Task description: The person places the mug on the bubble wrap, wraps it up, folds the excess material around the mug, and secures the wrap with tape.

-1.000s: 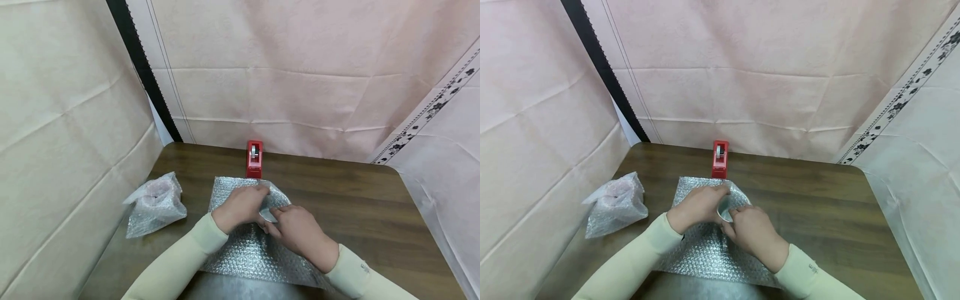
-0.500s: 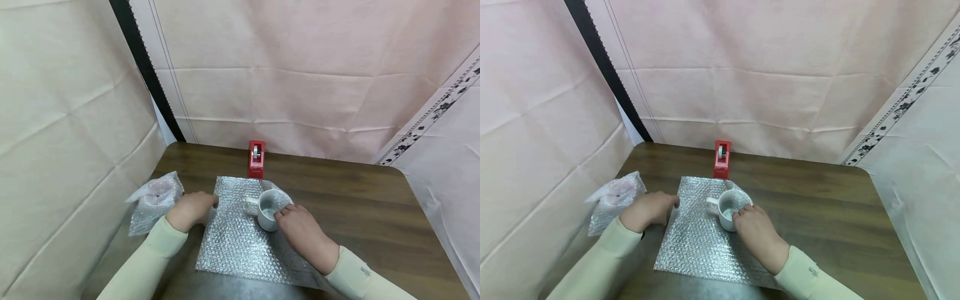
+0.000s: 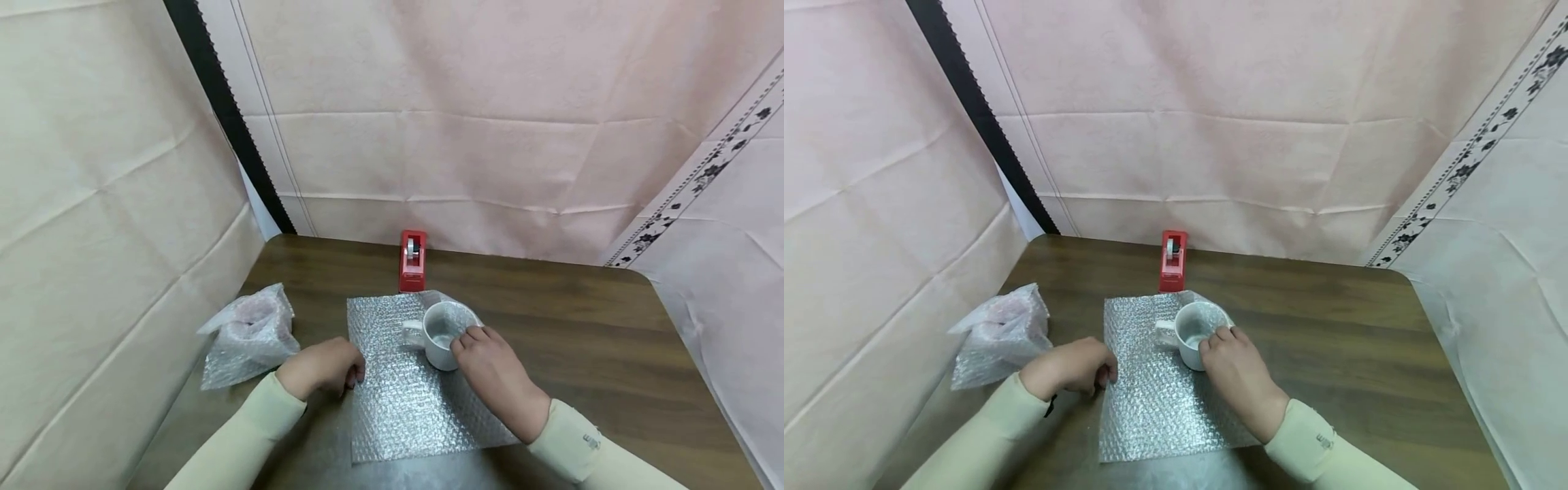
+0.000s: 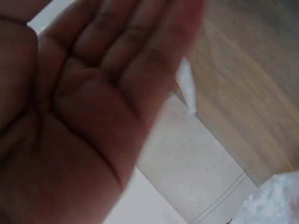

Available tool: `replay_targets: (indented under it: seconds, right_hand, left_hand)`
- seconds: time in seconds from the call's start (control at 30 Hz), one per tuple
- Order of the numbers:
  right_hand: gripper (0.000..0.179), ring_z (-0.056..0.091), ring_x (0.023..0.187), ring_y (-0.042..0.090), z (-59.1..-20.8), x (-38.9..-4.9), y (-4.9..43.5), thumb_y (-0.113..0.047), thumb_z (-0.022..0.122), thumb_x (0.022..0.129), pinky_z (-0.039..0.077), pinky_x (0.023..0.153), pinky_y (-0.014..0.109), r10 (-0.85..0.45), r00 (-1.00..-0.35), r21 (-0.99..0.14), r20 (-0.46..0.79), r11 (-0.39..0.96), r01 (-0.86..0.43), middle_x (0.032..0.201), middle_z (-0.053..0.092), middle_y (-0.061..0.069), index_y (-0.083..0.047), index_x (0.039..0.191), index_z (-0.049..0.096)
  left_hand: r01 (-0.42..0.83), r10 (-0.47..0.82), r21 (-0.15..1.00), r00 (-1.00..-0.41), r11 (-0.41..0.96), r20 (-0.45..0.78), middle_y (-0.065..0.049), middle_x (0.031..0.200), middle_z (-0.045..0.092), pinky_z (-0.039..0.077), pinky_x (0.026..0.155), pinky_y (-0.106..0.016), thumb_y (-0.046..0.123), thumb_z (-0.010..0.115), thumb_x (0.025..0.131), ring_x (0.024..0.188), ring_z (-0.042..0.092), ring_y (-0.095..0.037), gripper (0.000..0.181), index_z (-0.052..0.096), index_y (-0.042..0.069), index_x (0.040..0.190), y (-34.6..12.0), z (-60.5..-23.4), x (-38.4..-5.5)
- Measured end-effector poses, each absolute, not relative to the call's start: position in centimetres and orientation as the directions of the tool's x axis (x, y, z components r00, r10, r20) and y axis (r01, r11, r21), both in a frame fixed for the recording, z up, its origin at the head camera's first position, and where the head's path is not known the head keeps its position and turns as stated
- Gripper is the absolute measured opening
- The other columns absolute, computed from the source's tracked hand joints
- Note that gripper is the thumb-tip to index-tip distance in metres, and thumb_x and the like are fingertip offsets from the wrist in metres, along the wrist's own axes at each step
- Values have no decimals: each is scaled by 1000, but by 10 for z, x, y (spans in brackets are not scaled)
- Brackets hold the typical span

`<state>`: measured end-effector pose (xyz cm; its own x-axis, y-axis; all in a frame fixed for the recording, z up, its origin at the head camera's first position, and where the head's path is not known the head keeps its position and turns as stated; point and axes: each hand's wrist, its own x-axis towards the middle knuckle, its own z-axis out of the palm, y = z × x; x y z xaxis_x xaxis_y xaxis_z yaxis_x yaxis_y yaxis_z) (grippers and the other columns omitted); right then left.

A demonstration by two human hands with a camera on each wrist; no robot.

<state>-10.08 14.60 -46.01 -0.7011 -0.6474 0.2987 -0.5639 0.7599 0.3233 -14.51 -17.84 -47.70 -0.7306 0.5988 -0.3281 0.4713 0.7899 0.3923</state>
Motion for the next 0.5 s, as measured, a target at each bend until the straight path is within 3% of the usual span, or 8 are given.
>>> replay_targets:
  seconds: [0.13, 0.23, 0.33, 0.5]
  right_hand:
    - [22, 71, 97, 20, -459, -107, 151, 3, 92, 87, 64, 93, 38, -653, -699, 315, 292, 755, -575, 94, 82, 3, -8, 100, 78]
    - [22, 71, 96, 20, -459, -110, 152, 5, 91, 87, 64, 92, 37, -668, -679, 304, 304, 744, -596, 93, 82, 3, -8, 99, 78]
    - [21, 70, 95, 20, -460, -111, 153, 7, 88, 88, 63, 90, 37, -679, -661, 300, 320, 734, -609, 91, 81, 3, -8, 97, 78]
    - [20, 71, 95, 20, -462, -109, 155, 4, 89, 88, 62, 88, 38, -681, -658, 294, 321, 732, -614, 92, 81, 3, -10, 98, 77]
  left_hand:
    - [606, 700, 410, -704, 682, -122, 13, 70, 61, 47, 62, -21, 3, 105, 67, 67, 51, 2, 39, 71, 20, 74, -173, -475, -146]
    - [683, 751, 411, -660, 604, -6, 11, 80, 56, 45, 65, -20, 18, 106, 75, 74, 49, 0, 39, 68, 24, 73, -167, -472, -147]
    - [737, 793, 419, -605, 529, 63, 9, 94, 54, 47, 76, -20, 25, 99, 89, 86, 50, -2, 36, 65, 25, 80, -162, -468, -149]
    - [733, 807, 494, -582, 467, 101, 8, 97, 66, 50, 79, -22, 19, 84, 105, 84, 54, -1, 20, 65, 21, 99, -158, -456, -149]
